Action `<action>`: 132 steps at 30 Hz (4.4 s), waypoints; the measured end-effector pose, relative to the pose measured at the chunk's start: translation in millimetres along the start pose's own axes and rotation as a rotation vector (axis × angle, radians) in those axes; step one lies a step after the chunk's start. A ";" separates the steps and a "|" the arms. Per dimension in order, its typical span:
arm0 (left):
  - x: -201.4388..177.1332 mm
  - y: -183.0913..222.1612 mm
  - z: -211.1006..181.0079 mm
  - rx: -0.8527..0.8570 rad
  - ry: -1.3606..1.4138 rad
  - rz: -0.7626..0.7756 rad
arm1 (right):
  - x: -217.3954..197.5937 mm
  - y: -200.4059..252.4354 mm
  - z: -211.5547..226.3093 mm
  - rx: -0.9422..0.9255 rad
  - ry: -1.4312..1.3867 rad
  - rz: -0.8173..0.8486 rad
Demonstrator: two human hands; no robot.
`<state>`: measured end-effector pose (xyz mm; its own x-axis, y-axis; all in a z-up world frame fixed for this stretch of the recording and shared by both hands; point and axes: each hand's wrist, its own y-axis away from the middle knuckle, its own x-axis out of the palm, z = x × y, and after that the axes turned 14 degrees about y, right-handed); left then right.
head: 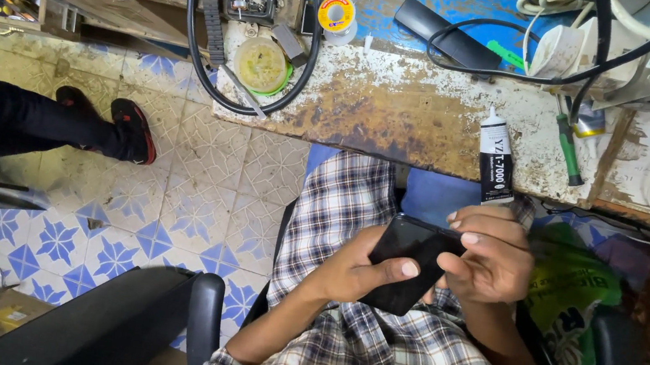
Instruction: Testing the touchscreen and basic functionality of a repaired smartphone by swiping and tapping on the screen.
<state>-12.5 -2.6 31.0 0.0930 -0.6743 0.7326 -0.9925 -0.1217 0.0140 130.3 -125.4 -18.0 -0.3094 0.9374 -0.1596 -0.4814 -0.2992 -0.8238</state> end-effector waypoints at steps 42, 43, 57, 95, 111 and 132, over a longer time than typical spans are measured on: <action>-15.2 -11.8 -9.7 -0.331 -0.414 0.216 | -13.8 -42.1 16.3 0.833 -0.593 0.869; -17.6 -11.0 -8.0 -0.325 -0.415 0.208 | -12.3 -39.5 16.5 0.829 -0.599 0.877; -15.1 -11.2 -18.8 -0.463 -0.245 0.111 | -24.3 -11.0 7.9 0.613 -0.107 0.877; -47.0 -37.5 11.2 0.528 0.599 -0.193 | 18.2 39.3 49.2 1.294 -0.468 0.313; -36.9 -38.8 13.0 0.477 0.496 -0.195 | 8.8 138.3 3.5 1.345 -0.707 0.255; -46.6 -43.8 4.7 0.470 0.484 -0.136 | 27.0 7.4 68.4 1.284 -0.564 0.211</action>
<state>27.0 30.8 -6.9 0.0594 -0.2425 0.9683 -0.8246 -0.5586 -0.0894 62.3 -114.5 8.8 -0.6022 0.7509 0.2712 -0.6901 -0.6604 0.2961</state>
